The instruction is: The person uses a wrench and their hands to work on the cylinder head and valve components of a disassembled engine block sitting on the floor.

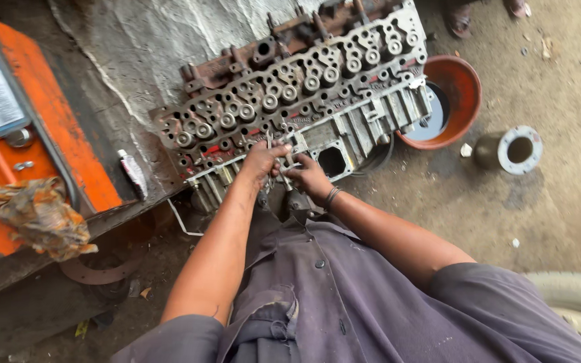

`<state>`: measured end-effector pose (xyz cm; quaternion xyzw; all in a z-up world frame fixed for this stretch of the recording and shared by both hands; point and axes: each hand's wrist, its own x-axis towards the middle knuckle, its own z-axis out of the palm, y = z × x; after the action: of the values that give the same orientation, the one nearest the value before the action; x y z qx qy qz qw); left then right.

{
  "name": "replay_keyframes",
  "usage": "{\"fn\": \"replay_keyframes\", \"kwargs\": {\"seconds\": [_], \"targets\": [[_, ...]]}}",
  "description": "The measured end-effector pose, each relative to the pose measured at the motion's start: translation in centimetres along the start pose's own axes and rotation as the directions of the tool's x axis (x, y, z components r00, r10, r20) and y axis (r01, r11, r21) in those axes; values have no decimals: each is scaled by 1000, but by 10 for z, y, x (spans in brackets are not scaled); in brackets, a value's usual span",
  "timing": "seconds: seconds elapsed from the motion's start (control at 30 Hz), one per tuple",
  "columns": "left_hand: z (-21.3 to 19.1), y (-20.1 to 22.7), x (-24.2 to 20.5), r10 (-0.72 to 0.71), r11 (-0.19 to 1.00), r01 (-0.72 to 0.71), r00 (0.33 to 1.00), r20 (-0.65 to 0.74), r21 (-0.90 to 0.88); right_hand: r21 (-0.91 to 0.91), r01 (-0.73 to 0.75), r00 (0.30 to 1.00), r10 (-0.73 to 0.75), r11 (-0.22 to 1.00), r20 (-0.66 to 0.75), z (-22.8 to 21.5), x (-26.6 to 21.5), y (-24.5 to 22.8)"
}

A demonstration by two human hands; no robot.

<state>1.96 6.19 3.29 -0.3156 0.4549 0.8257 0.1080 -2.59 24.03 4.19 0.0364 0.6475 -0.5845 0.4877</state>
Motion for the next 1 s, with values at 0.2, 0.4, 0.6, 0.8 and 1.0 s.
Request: {"fn": "replay_keyframes", "kwargs": {"seconds": [0.2,0.4,0.6,0.8,1.0], "targets": [[-15,-19,33,-125,983,132,991,56,-129,-52,74,989,-80,996,-126,-55,-1,14],[5,-22,39,-114,972,114,993,12,-204,-173,-94,970,51,980,-238,-64,-15,3],[10,-29,43,-3,940,3,1000,0,-340,-422,35,960,-148,906,-239,-54,-6,-15],[11,-44,56,73,951,-97,993,-91,-294,-726,-41,959,-176,687,-221,-49,12,-53],[0,-47,71,123,992,-124,978,-166,6,-700,20,953,-226,714,-203,-46,21,-66]]}}
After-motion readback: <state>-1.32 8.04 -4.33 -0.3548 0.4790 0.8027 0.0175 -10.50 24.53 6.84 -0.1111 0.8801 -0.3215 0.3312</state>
